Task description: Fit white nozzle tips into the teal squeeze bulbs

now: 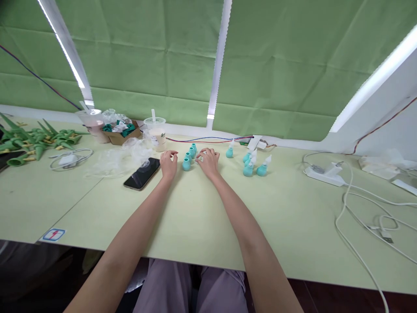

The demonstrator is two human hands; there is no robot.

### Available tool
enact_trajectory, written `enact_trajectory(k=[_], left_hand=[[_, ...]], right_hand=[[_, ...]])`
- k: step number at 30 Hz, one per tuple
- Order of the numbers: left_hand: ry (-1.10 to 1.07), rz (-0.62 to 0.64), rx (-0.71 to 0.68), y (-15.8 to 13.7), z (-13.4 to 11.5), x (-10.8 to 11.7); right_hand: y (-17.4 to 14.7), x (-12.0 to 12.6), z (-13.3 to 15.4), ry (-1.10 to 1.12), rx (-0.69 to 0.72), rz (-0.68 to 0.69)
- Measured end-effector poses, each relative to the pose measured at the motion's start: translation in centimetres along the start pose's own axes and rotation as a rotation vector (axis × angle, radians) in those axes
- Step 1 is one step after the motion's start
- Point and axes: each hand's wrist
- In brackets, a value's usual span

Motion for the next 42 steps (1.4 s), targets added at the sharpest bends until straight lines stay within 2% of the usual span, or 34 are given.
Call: enact_trajectory(k=[6, 10, 13, 21, 32, 42], left_hand=[[0.007, 0.0, 0.006, 0.0, -0.1, 0.0], [0.006, 0.006, 0.0, 0.0, -0.1, 0.0], [0.008, 0.01, -0.005, 0.0, -0.1, 0.0], [0.019, 0.017, -0.031, 0.0, 0.1, -0.2], [0.03, 0.029, -0.051, 0.0, 0.1, -0.4], [0.042, 0.048, -0.078, -0.1, 0.0, -0.6]], right_hand=[[-1.1, 0.5, 0.0, -0.054, -0.061, -0.097], [-1.9, 0.4, -0.3, -0.075, -0.142, -0.105], [-1.9, 0.3, -0.5, -0.076, -0.152, -0.098], [-1.0, 0.5, -0.4, -0.105, 0.062, 0.021], [-1.4, 0.3, -0.5, -0.122, 0.093, 0.029], [-1.4, 0.4, 0.3, -0.205, 0.176, 0.038]])
Point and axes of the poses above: each hand's wrist, its own y-axis towards the middle knuckle, its own x-axis out of the back of the hand, z = x × y, and after that the axes turned 2 degrees about y, right-handed
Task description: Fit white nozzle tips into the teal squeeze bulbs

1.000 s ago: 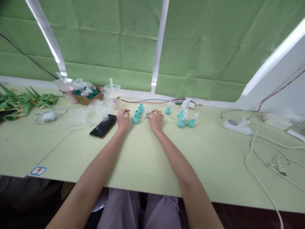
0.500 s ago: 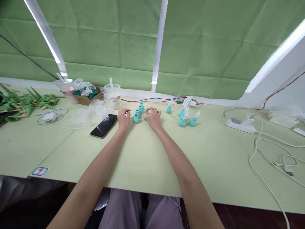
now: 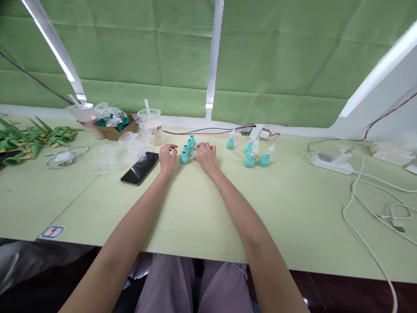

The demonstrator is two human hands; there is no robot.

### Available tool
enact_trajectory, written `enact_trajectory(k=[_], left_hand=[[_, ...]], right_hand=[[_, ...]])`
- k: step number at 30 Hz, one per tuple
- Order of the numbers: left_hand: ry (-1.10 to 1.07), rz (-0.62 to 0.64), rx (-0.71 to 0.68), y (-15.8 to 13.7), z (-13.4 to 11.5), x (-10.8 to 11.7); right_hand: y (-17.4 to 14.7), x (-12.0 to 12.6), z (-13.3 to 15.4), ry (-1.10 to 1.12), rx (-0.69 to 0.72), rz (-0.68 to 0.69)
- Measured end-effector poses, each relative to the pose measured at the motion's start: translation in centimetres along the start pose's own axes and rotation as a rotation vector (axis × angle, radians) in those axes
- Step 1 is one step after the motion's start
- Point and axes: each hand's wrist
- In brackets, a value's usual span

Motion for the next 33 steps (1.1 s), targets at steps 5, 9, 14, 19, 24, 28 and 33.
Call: enact_trajectory(k=[5, 9, 14, 19, 24, 28, 33], left_hand=[[-0.004, 0.004, -0.004, 0.0, -0.1, 0.0], [-0.006, 0.012, 0.001, 0.0, -0.2, 0.1], [-0.001, 0.02, 0.007, -0.1, -0.3, 0.2], [0.002, 0.031, 0.003, -0.1, -0.4, 0.3], [0.012, 0.03, 0.0, 0.0, -0.3, 0.2], [0.012, 0.03, -0.001, -0.1, -0.3, 0.1], [0.01, 0.034, -0.007, -0.1, -0.4, 0.2]], right_hand=[[0.1, -0.3, -0.2, 0.035, -0.024, 0.028], [0.0, -0.1, -0.2, 0.069, -0.053, 0.043], [-0.3, 0.5, 0.0, 0.101, -0.012, 0.077], [-0.5, 0.3, 0.0, 0.123, 0.042, 0.1], [-0.8, -0.2, -0.4, 0.17, 0.017, 0.096], [-0.8, -0.6, -1.0, 0.281, 0.01, 0.116], [-0.8, -0.2, -0.8, 0.295, 0.065, 0.116]])
Point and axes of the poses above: each hand's wrist, its own y-axis towards the middle knuckle, its own x-axis out of the back of the hand, z = x × y, and after that the axes turned 2 degrees about y, right-handed
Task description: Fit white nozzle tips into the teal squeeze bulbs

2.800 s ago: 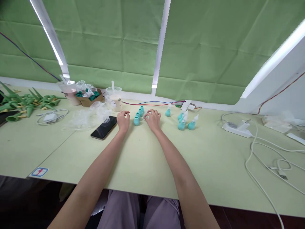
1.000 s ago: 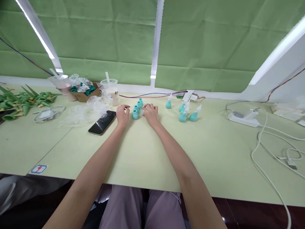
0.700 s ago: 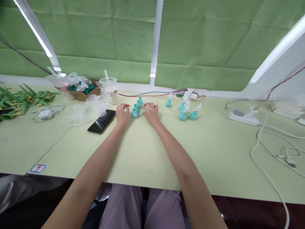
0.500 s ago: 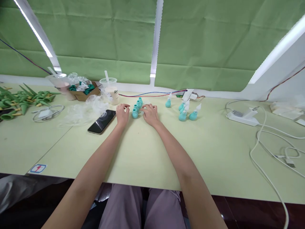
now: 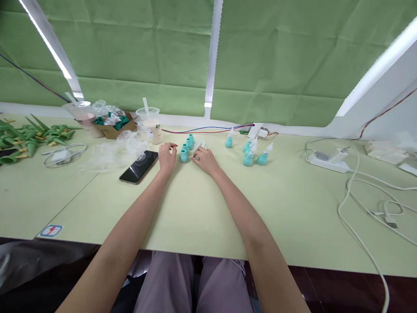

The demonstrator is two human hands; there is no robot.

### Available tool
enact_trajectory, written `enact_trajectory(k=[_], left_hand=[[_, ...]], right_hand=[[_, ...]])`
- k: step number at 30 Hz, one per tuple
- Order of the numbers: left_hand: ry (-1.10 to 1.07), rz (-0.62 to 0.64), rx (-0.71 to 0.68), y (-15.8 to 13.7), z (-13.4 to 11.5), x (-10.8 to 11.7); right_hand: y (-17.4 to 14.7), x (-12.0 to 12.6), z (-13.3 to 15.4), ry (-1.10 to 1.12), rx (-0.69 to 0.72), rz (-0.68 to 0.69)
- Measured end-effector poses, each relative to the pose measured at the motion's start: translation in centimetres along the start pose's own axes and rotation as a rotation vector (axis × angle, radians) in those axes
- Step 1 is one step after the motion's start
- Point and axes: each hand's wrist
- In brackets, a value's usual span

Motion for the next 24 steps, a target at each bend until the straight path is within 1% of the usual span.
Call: enact_trajectory(k=[3, 5, 9, 11, 13, 18, 20, 24], left_hand=[[-0.006, 0.004, 0.003, 0.0, 0.0, 0.0], [-0.006, 0.003, 0.005, 0.0, 0.0, 0.0], [-0.004, -0.003, -0.003, 0.0, 0.1, 0.0], [-0.004, -0.002, -0.003, 0.0, 0.1, 0.0], [-0.006, -0.001, -0.001, 0.0, 0.1, -0.1], [0.002, 0.006, 0.009, 0.0, 0.1, -0.1], [0.007, 0.004, 0.008, 0.0, 0.2, -0.1], [0.014, 0.001, 0.006, 0.0, 0.2, -0.1]], right_hand=[[-0.2, 0.4, 0.7, -0.024, 0.038, 0.026], [-0.3, 0.7, 1.0, -0.01, 0.034, 0.035], [-0.3, 1.2, 0.9, 0.024, -0.092, 0.034], [-0.1, 1.4, 0.5, 0.027, -0.16, 0.077], [0.1, 1.6, 0.1, 0.054, -0.191, 0.129], [0.7, 2.0, -0.6, 0.262, -0.209, 0.185], [0.7, 2.1, -0.7, 0.373, -0.242, 0.198], [0.5, 2.2, -1.2, 0.552, -0.342, 0.268]])
Point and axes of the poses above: each hand's wrist, its own y-axis towards the middle knuckle, its own x-axis out of the back of the hand, z = x × y, and after that the axes turned 2 degrees about y, right-handed
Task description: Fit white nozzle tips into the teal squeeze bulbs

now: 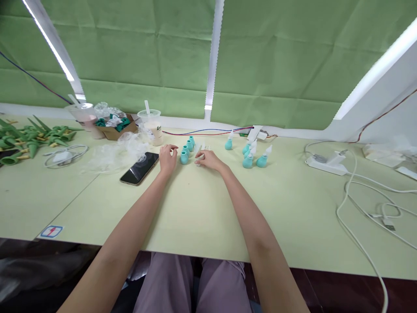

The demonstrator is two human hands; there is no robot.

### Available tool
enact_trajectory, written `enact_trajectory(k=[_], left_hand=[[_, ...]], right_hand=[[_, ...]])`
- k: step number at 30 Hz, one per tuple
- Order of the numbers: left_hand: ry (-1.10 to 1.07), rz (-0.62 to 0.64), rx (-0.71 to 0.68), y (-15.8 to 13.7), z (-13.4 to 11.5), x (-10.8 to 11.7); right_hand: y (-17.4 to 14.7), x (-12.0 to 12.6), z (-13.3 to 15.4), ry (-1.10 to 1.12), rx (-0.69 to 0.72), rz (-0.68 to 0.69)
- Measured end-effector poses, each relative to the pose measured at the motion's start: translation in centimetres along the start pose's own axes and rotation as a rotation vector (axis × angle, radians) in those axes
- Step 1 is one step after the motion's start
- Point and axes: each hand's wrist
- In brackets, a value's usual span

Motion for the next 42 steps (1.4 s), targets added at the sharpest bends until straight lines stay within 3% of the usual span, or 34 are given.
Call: enact_trajectory(k=[5, 11, 19, 25, 36, 42], left_hand=[[-0.004, -0.005, -0.011, 0.0, 0.1, 0.0], [-0.005, 0.008, -0.007, 0.1, 0.2, 0.0], [-0.006, 0.007, -0.007, 0.1, 0.2, -0.1], [0.002, 0.035, 0.007, 0.0, 0.1, 0.0], [-0.008, 0.063, 0.019, 0.0, 0.0, 0.0], [-0.011, 0.058, 0.013, 0.0, 0.0, 0.0]], right_hand=[[0.7, 0.2, -0.2, 0.105, 0.026, -0.033], [2.6, -0.1, 0.9, -0.017, 0.119, -0.258], [3.7, -1.0, 0.3, -0.221, 0.234, -0.211], [3.9, -1.6, -0.1, -0.22, 0.252, -0.23], [2.8, -1.1, 0.5, -0.324, 0.211, -0.227], [2.5, 0.1, 0.6, -0.289, 0.161, -0.33]])
Point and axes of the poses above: each hand's wrist, its own y-axis towards the middle knuckle, its own x-axis out of the back of the hand, z = x × y, and after that the axes turned 2 degrees about y, right-handed
